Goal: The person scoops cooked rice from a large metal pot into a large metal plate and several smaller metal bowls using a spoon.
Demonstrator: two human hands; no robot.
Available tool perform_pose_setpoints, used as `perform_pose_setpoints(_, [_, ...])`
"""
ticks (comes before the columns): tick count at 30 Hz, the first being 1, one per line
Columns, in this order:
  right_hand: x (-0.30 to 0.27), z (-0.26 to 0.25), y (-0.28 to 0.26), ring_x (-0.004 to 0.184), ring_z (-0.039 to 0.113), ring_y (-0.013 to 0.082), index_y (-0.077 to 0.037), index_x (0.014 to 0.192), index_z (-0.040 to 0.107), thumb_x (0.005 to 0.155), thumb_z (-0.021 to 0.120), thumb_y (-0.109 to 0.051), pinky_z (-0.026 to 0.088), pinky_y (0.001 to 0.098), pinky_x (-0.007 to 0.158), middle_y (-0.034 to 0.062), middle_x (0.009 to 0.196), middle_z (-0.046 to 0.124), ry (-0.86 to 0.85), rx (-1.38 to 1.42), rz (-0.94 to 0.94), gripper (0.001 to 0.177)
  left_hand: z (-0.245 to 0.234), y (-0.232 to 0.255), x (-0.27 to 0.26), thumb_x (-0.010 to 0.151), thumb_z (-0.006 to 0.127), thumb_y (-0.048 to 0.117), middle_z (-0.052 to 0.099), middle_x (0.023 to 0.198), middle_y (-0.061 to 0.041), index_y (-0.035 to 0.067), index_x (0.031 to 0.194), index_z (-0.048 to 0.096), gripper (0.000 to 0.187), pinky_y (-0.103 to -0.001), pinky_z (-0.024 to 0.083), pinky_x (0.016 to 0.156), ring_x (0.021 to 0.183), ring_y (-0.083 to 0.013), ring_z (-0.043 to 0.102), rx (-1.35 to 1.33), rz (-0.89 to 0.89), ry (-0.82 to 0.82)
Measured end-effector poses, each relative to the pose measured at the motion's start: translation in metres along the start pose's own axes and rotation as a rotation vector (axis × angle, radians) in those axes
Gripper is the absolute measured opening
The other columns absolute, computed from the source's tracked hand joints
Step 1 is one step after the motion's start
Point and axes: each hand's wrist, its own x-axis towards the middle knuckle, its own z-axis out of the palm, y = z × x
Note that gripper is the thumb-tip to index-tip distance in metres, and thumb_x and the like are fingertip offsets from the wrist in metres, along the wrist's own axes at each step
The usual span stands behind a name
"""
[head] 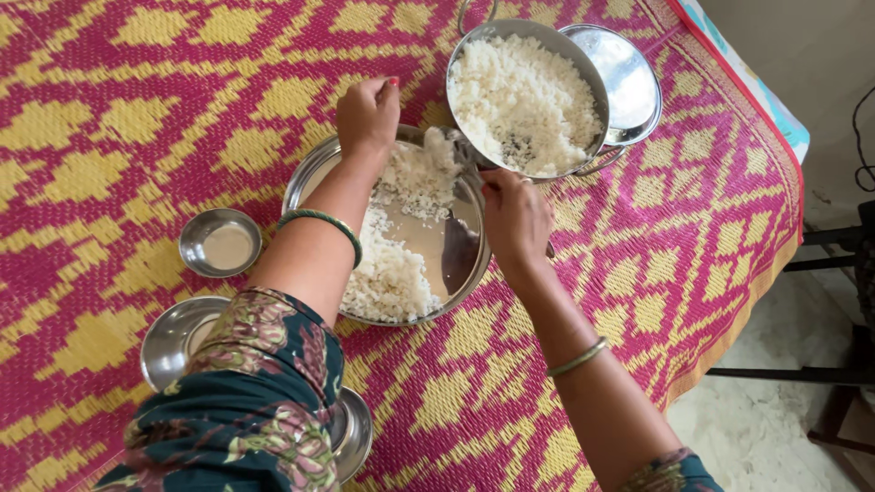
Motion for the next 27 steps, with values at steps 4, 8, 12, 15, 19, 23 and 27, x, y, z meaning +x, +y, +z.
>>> perform_pose_setpoints(4, [-0.017, 0.012, -0.013, 0.076, 0.069, 0.0267, -0.013, 0.106, 0.076, 0.096, 0.064, -0.013, 0.052, 0.0405, 0.065, 0.0083, 0.099, 0.073, 0.067, -0.122, -0.100, 0.016, 0.007, -0.012, 0.001, 0.105, 0.050, 0.034, 0.059, 0.057, -0.006, 0.004, 0.073, 0.067, 0.047, -0.037, 0.035, 0.047, 0.048, -0.0166, 0.047, 0.040, -0.006, -0.016])
perform_pose_setpoints(8, [-0.010, 0.008, -0.026, 0.076, 0.069, 0.0260, -0.014, 0.106, 0.075, 0.097, 0.063, -0.017, 0.052, 0.0411, 0.064, 0.0056, 0.103, 0.072, 0.041, -0.169, -0.012, 0.015, 0.014, -0.015, -0.005, 0.098, 0.055, 0.036, 0.078, 0.082, -0.011, 0.009, 0.101, 0.079, 0.036, -0.033, 0.056, 0.064, 0.074, -0.0222, 0.075, -0.061, 0.189, 0.190])
perform_pose_setpoints(12, [-0.009, -0.003, -0.035, 0.081, 0.070, 0.0268, -0.013, 0.105, 0.076, 0.094, 0.067, -0.017, 0.052, 0.0406, 0.068, 0.0076, 0.099, 0.074, 0.101, -0.110, -0.068, 0.015, 0.014, -0.013, -0.013, 0.099, 0.053, 0.038, 0.079, 0.091, -0.013, 0.010, 0.105, 0.078, 0.038, -0.035, 0.059, 0.073, 0.087, -0.0256, 0.077, -0.071, 0.061, 0.154])
perform_pose_setpoints(15, [-0.006, -0.012, -0.031, 0.080, 0.071, 0.0233, -0.012, 0.110, 0.073, 0.096, 0.065, -0.013, 0.053, 0.0371, 0.069, 0.0078, 0.098, 0.077, -0.007, -0.032, 0.041, 0.017, 0.012, -0.007, -0.013, 0.097, 0.054, 0.034, 0.078, 0.092, -0.014, 0.009, 0.104, 0.078, 0.035, -0.036, 0.059, 0.073, 0.086, -0.0262, 0.077, -0.066, 0.109, 0.219])
perform_pose_setpoints(19, [0.006, 0.000, 0.006, 0.084, 0.074, 0.0170, -0.015, 0.127, 0.064, 0.090, 0.062, -0.003, 0.056, 0.0347, 0.065, 0.0047, 0.108, 0.074, -0.307, 0.291, 0.354, 0.040, 0.015, 0.004, -0.013, 0.096, 0.056, 0.034, 0.078, 0.089, -0.014, 0.008, 0.101, 0.079, 0.035, -0.037, 0.058, 0.074, 0.084, -0.0261, 0.077, 0.044, 0.036, 0.145])
perform_pose_setpoints(23, [0.010, 0.020, 0.061, 0.101, 0.073, 0.0199, 0.000, 0.137, 0.057, 0.089, 0.066, 0.006, 0.059, 0.0292, 0.084, 0.0158, 0.115, 0.075, -0.451, 1.104, 0.195, 0.049, 0.033, 0.015, -0.028, 0.095, 0.059, 0.032, 0.077, 0.093, -0.015, 0.011, 0.108, 0.078, 0.032, -0.037, 0.056, 0.075, 0.086, -0.0269, 0.076, 0.075, 0.083, 0.067])
perform_pose_setpoints(27, [0.020, -0.022, 0.077, 0.094, 0.071, 0.0217, 0.002, 0.145, 0.047, 0.096, 0.056, 0.003, 0.062, 0.0310, 0.083, 0.0166, 0.110, 0.070, -0.587, 1.593, 0.486, 0.050, 0.059, 0.037, -0.060, 0.094, 0.056, 0.031, 0.078, 0.106, -0.012, 0.019, 0.121, 0.074, 0.034, -0.036, 0.055, 0.082, 0.095, -0.0263, 0.074, 0.124, -0.062, -0.021])
